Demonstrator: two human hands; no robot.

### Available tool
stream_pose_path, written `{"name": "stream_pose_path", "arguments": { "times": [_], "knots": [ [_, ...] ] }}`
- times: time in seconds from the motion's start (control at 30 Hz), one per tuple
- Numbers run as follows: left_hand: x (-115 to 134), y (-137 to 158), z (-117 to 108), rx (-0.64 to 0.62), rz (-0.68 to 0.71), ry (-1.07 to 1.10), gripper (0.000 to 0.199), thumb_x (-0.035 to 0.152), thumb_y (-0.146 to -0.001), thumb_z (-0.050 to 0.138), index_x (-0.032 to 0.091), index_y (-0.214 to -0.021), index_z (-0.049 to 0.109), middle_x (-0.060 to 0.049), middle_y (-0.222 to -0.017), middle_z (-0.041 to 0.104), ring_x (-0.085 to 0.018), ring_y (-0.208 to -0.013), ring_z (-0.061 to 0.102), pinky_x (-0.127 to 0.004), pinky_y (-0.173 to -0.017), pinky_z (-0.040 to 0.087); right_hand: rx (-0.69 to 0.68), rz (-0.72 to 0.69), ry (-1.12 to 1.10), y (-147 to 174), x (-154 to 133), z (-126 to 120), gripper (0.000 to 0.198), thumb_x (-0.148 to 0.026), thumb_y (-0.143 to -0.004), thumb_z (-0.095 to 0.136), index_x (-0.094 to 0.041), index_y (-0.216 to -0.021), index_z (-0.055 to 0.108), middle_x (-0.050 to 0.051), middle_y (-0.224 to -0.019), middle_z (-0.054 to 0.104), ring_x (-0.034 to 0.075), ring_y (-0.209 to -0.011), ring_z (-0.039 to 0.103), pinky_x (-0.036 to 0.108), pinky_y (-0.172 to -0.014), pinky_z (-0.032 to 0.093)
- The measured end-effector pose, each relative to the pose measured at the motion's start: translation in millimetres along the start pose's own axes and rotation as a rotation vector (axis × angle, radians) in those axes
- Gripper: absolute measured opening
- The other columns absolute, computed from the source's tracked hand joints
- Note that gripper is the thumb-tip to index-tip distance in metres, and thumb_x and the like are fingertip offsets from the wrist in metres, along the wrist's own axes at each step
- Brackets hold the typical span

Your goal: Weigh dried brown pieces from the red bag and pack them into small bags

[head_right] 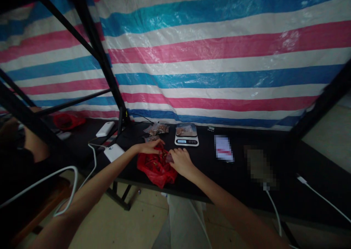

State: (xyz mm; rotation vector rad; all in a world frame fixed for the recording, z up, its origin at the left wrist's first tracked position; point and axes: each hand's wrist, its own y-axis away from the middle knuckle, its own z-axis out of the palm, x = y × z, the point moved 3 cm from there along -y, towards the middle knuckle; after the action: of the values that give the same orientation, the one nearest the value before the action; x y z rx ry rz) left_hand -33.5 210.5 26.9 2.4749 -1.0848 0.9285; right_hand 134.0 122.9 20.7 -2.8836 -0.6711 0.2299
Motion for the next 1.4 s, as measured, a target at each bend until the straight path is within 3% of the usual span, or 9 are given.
{"name": "stream_pose_path", "arguments": {
  "times": [0.13, 0.33, 0.47, 0.67, 1.13, 1.4],
  "knots": [
    [-4.6, -10.1, 12.5, -0.097, -0.123, -0.163, 0.037, 0.037, -0.074, 0.058, 0.014, -0.102, 0.053, -0.005, -0.086, 0.06, -0.017, -0.079, 0.055, -0.025, -0.071, 0.04, -0.019, 0.006, 0.106, -3.7, -1.2, -5.4, 0.028, -0.028, -0.072, 0.062, -0.02, -0.098, 0.055, 0.006, -0.094, 0.061, 0.023, -0.091, 0.052, 0.034, -0.078, 0.029],
    [-6.5, -14.0, 12.1, -0.063, -0.072, -0.329, 0.014, 0.027, -0.076, 0.056, 0.014, -0.074, 0.06, -0.004, -0.077, 0.059, -0.018, -0.081, 0.052, -0.026, -0.075, 0.036, 0.028, -0.002, 0.176, -3.0, -10.6, -20.3, 0.025, -0.029, -0.075, 0.057, -0.018, -0.097, 0.054, 0.008, -0.091, 0.06, 0.024, -0.091, 0.051, 0.035, -0.078, 0.027],
    [-11.0, -10.7, 6.9, 0.001, -0.113, -0.312, 0.014, 0.025, -0.081, 0.047, 0.014, -0.081, 0.057, -0.005, -0.079, 0.058, -0.016, -0.074, 0.053, -0.025, -0.069, 0.037, 0.063, 0.017, 0.2, 1.5, -26.0, -27.0, 0.024, -0.029, -0.077, 0.054, -0.015, -0.097, 0.055, 0.011, -0.091, 0.06, 0.025, -0.089, 0.051, 0.036, -0.078, 0.026],
    [-14.8, -8.8, -1.5, 0.163, -0.158, -0.268, 0.017, 0.029, -0.085, 0.04, 0.017, -0.084, 0.051, -0.004, -0.08, 0.057, -0.017, -0.076, 0.053, -0.026, -0.069, 0.038, -0.031, 0.139, 0.197, -2.9, -30.3, -9.9, 0.022, -0.024, -0.077, 0.054, -0.012, -0.095, 0.057, 0.013, -0.088, 0.062, 0.024, -0.085, 0.054, 0.036, -0.076, 0.027],
    [7.3, -22.6, -2.7, 0.243, -0.084, -0.033, 0.02, 0.033, -0.085, 0.038, 0.016, -0.081, 0.047, 0.0, -0.074, 0.051, -0.013, -0.071, 0.049, -0.024, -0.067, 0.038, 0.084, 0.228, 0.047, -11.6, -10.0, 9.0, 0.028, -0.032, -0.076, 0.06, -0.02, -0.1, 0.051, 0.004, -0.082, 0.066, 0.021, -0.078, 0.061, 0.034, -0.074, 0.027],
    [12.6, -22.0, -5.8, 0.245, -0.092, -0.045, 0.021, 0.033, -0.085, 0.037, 0.016, -0.086, 0.049, 0.0, -0.076, 0.054, -0.013, -0.071, 0.051, -0.024, -0.07, 0.04, 0.112, 0.233, -0.074, -7.8, 1.4, 13.6, 0.029, -0.034, -0.076, 0.06, -0.024, -0.101, 0.05, 0.001, -0.086, 0.067, 0.019, -0.083, 0.06, 0.032, -0.072, 0.026]
  ]
}}
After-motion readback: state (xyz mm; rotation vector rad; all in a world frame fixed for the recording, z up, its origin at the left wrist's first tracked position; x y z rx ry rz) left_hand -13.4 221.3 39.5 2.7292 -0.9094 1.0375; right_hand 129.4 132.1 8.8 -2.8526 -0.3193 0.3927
